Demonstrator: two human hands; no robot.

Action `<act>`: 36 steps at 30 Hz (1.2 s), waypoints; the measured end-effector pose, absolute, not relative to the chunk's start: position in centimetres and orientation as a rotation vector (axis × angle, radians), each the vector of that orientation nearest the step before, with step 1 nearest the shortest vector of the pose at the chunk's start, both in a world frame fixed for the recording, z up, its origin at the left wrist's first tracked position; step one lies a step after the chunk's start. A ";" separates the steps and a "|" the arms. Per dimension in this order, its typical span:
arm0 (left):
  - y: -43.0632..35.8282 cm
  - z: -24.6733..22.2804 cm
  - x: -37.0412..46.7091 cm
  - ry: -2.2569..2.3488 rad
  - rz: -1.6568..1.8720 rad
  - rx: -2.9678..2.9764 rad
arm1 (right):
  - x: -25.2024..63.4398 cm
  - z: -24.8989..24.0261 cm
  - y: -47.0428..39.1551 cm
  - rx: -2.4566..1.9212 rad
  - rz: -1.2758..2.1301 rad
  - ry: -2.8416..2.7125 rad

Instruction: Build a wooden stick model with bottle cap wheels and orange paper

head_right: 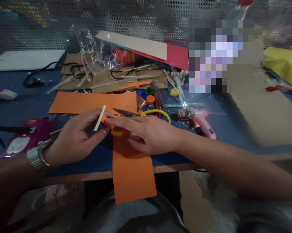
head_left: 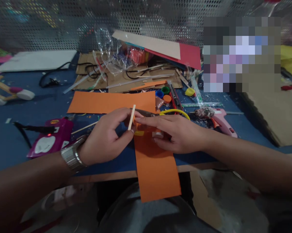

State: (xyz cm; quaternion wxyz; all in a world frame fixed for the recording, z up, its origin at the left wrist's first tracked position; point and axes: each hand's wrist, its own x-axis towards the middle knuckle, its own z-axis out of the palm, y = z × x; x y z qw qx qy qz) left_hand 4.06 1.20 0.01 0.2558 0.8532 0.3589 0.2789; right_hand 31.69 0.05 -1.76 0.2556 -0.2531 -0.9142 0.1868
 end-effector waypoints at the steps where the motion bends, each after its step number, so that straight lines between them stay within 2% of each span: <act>1: 1.2 0.0 4.1 0.988 0.736 2.321 | 31.7 -1.8 0.1 -0.691 0.515 -2.477; 12: 1.5 -0.7 4.1 1.003 0.536 2.486 | 31.7 -2.0 0.6 -0.650 0.576 -2.455; 36: 1.0 -0.3 4.2 1.034 0.542 2.497 | 31.7 -2.3 0.6 -0.654 0.584 -2.479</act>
